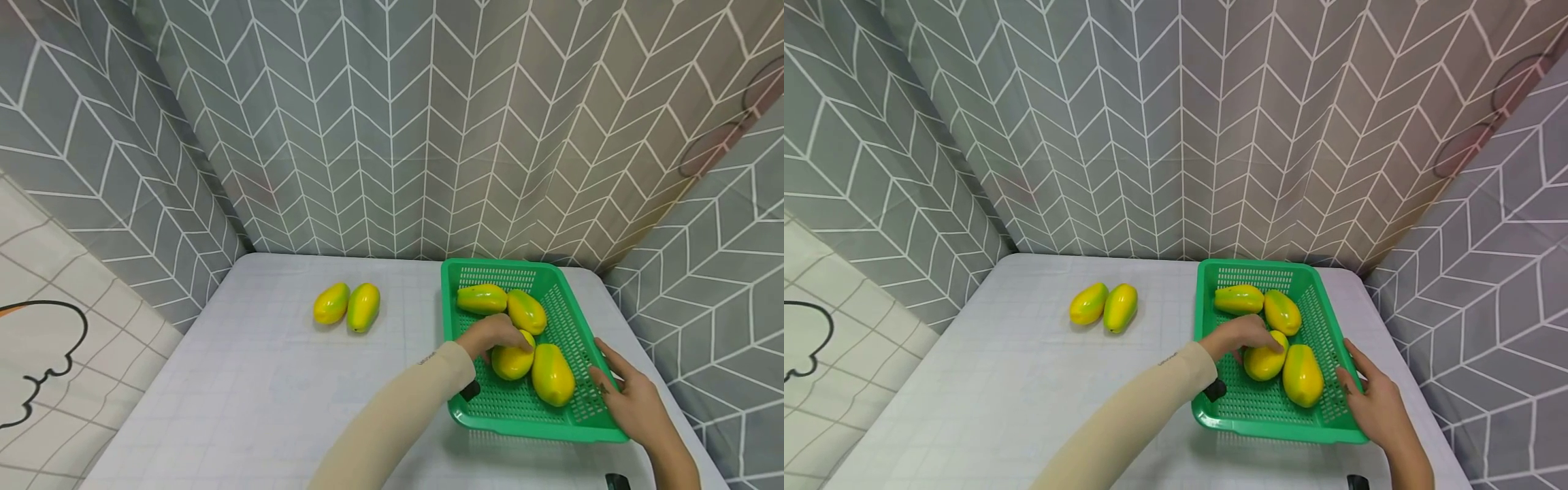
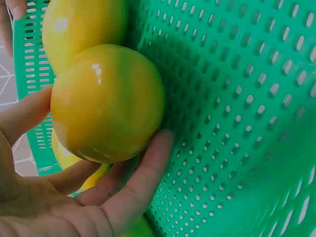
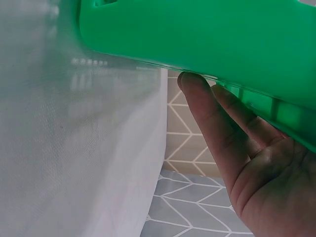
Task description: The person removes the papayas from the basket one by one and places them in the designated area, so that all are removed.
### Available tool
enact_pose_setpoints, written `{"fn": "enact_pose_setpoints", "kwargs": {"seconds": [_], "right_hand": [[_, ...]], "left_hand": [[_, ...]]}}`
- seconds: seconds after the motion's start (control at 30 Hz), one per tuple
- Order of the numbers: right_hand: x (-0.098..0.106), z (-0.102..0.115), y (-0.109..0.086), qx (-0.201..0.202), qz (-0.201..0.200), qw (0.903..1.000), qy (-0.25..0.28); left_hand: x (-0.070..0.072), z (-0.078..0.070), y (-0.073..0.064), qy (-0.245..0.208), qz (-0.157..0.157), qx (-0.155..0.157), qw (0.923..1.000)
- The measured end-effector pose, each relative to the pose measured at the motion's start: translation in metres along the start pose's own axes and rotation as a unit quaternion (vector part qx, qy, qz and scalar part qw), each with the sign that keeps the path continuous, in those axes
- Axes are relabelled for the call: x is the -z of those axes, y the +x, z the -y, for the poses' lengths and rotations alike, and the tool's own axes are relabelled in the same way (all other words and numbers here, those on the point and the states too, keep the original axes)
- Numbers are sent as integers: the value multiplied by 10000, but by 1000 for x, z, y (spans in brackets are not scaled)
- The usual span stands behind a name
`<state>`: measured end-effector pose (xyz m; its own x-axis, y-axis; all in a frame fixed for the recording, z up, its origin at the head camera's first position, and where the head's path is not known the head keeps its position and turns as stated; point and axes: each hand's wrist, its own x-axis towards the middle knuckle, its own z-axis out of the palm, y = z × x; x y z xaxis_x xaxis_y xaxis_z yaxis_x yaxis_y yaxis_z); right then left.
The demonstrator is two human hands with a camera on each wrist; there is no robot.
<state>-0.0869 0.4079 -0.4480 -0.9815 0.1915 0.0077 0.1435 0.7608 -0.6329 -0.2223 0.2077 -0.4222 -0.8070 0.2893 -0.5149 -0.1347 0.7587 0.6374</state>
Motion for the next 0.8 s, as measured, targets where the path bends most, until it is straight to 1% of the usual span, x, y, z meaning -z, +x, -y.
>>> {"fn": "enact_pose_setpoints", "kwargs": {"seconds": [0.33,0.6,0.8], "right_hand": [[0,-2,1,56,-79,9999,-25],[1,-1,1,73,-73,9999,-63],[5,-1,2,19,122,9999,-110]], "left_hand": [[1,-1,-7,223,66,-134,9996],[2,2,-9,112,58,-228,9997],[3,2,-10,11,75,-286,9996]]}}
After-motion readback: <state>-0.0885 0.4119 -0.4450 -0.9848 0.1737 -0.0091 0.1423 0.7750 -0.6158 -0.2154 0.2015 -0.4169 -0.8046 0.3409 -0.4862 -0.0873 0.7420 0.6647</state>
